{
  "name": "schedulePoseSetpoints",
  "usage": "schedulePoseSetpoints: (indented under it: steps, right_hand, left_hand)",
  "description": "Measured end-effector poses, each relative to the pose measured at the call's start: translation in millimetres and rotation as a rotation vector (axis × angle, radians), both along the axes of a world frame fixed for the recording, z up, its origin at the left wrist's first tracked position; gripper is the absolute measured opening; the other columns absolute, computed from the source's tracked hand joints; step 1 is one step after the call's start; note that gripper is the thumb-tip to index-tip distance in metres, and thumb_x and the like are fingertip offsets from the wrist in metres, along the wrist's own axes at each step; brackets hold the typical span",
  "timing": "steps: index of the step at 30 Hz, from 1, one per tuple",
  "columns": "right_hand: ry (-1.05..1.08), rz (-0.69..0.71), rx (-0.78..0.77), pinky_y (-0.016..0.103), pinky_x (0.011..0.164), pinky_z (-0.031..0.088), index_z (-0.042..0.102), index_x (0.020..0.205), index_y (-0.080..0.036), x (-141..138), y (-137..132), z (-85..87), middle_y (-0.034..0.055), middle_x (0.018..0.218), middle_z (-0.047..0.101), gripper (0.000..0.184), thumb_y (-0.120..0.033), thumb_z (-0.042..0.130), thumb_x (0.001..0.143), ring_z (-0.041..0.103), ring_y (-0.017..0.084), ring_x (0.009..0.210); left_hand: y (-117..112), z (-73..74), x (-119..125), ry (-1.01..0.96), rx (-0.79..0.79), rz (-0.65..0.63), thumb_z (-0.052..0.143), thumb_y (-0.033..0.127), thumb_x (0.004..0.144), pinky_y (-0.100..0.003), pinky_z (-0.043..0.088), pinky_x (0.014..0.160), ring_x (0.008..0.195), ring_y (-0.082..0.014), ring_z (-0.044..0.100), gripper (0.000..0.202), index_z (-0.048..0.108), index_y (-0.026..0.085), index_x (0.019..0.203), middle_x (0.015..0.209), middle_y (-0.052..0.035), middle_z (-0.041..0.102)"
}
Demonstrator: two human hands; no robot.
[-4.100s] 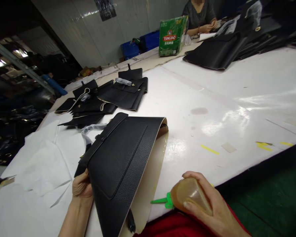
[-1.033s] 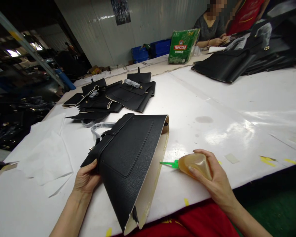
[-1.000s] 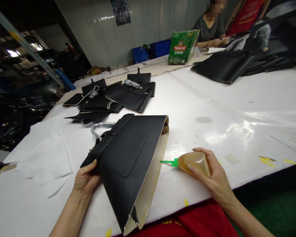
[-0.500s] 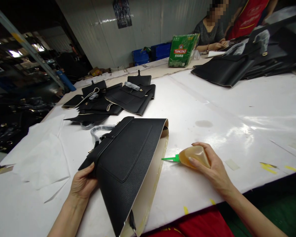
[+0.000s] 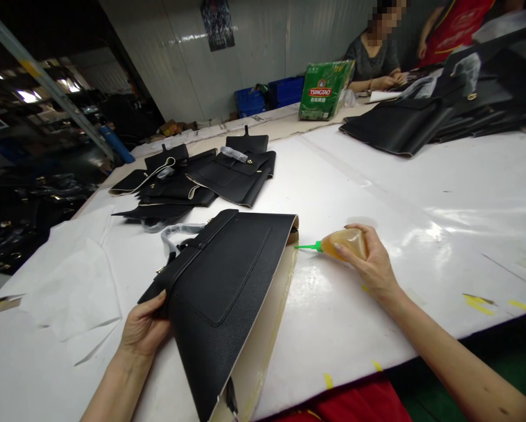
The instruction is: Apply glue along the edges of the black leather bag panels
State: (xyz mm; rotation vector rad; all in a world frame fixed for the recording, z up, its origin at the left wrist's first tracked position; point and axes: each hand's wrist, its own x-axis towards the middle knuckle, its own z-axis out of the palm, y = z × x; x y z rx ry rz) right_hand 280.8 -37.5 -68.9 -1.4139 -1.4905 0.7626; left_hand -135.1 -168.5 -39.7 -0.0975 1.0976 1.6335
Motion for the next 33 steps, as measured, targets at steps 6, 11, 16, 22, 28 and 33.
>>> schedulePoseSetpoints:
  steps: [6, 11, 16, 22, 28, 33]
  right_hand:
    - [0.019, 0.056, -0.014, 0.031, 0.074, 0.046, 0.05, 0.113, -0.03, -2.9, -6.4, 5.9, 0.0009, 0.108, 0.057, 0.046, -0.051, 0.068, 0.075, 0.057, 0.021, 0.087]
    - [-0.026, -0.022, 0.072, 0.031, 0.075, 0.046, 0.049, 0.114, -0.029, -5.6, 4.3, 13.5, 0.0016, 0.113, 0.055, 0.048, -0.051, 0.067, 0.076, 0.056, 0.022, 0.089]
    - [-0.079, 0.023, 0.038, 0.032, 0.074, 0.046, 0.05, 0.114, -0.028, -6.1, -6.3, 9.3, 0.0022, 0.107, 0.057, 0.048, -0.052, 0.066, 0.076, 0.056, 0.022, 0.084]
    - [0.007, 0.056, -0.076, 0.032, 0.076, 0.045, 0.05, 0.111, -0.029, -14.3, -46.3, 3.8, 0.001, 0.104, 0.057, 0.043, -0.051, 0.065, 0.076, 0.057, 0.021, 0.086]
    - [0.019, 0.116, -0.189, 0.033, 0.081, 0.044, 0.05, 0.111, -0.028, -24.8, -96.2, 4.8, 0.0025, 0.109, 0.056, 0.044, -0.052, 0.062, 0.076, 0.057, 0.023, 0.093]
    - [0.053, 0.187, -0.298, 0.03, 0.075, 0.049, 0.048, 0.114, -0.028, -31.1, -142.0, 1.6, 0.0033, 0.106, 0.06, 0.045, -0.051, 0.061, 0.077, 0.06, 0.025, 0.094]
  left_hand:
    - [1.8, -0.1, -1.8, -0.032, 0.029, -0.019, 0.044, -0.004, 0.071, -0.037, 0.057, 0.076, 0.077, -0.0251, 0.072, 0.042, 0.075, 0.014, 0.095, 0.086, -0.0142, 0.076]
    - [0.5, 2.1, 0.3, -0.028, 0.033, -0.012, 0.044, -0.004, 0.072, -0.038, 0.058, 0.075, 0.071, -0.0252, 0.073, 0.042, 0.075, 0.013, 0.093, 0.083, -0.015, 0.076]
    - [1.4, 0.7, 0.5, -0.026, 0.018, -0.017, 0.044, -0.002, 0.073, -0.037, 0.057, 0.078, 0.077, -0.025, 0.072, 0.043, 0.073, 0.014, 0.1, 0.083, -0.0139, 0.076]
    - [0.1, -5.8, -4.0, -0.035, 0.046, -0.029, 0.044, -0.001, 0.073, -0.036, 0.054, 0.084, 0.084, -0.0234, 0.072, 0.044, 0.073, 0.017, 0.101, 0.085, -0.0113, 0.077]
    - [-2.4, -2.5, 2.7, -0.012, 0.077, 0.027, 0.044, -0.004, 0.072, -0.034, 0.057, 0.08, 0.078, -0.0231, 0.072, 0.043, 0.073, 0.014, 0.1, 0.082, -0.0112, 0.077]
    - [-2.0, -4.0, 7.1, 0.023, 0.117, 0.037, 0.045, -0.005, 0.073, -0.032, 0.056, 0.081, 0.081, -0.0234, 0.072, 0.046, 0.071, 0.014, 0.105, 0.083, -0.0103, 0.077]
